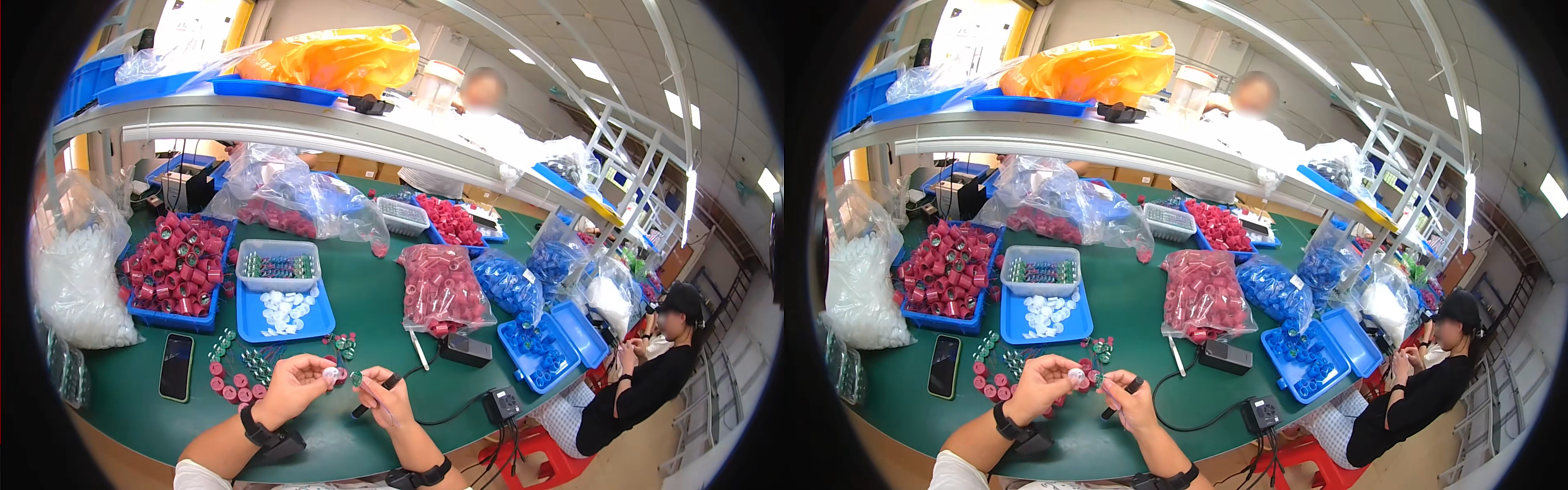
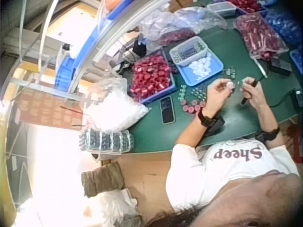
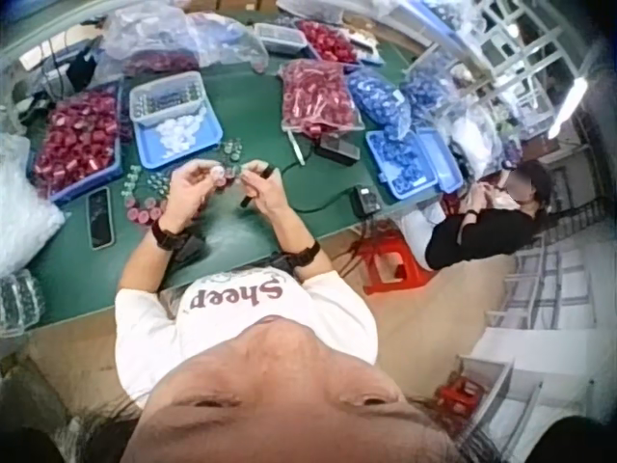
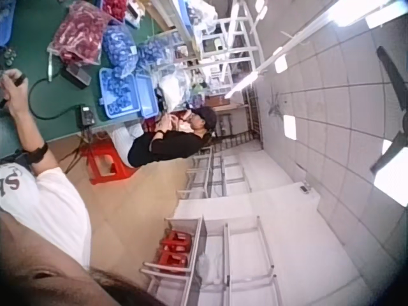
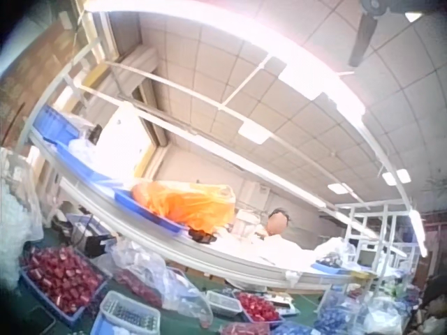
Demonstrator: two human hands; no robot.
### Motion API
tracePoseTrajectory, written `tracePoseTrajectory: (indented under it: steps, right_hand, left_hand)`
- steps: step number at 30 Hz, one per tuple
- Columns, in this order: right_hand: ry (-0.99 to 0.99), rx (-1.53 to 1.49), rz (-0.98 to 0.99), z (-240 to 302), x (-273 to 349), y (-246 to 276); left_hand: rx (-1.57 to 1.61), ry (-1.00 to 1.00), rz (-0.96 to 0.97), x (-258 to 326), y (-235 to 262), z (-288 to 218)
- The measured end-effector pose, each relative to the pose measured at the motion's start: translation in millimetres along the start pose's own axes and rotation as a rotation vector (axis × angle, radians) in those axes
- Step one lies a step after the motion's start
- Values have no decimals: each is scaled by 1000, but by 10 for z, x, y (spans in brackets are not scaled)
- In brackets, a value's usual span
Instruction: Assembling small plastic caps with internal electronic components and wires at an industrial workbench.
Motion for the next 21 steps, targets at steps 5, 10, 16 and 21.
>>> tracePoseTrajectory:
  steps: [5, 10, 16, 21]
  right_hand:
    - [-17, 2, -2, -44, -41, 5]
    - [-15, -2, -9, -23, 16, -24]
    - [-9, 42, -18, -41, 124, -10]
    - [-22, 55, -75, -60, 84, 76]
  left_hand:
    - [11, -48, -16, -20, -2, -34]
    - [3, -43, -8, 29, -10, -11]
    - [14, -16, 13, 126, 6, 55]
    - [19, -75, 41, 36, -112, -45]
Point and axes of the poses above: each hand's wrist, its own x-axis away from the middle knuckle, its own y-axis out of the back of the hand, z = x × y, the point moved 9 cm from there along -x, towards the middle knuckle, and after that the axes turned 1 degree about -z, right-handed, at the moved point
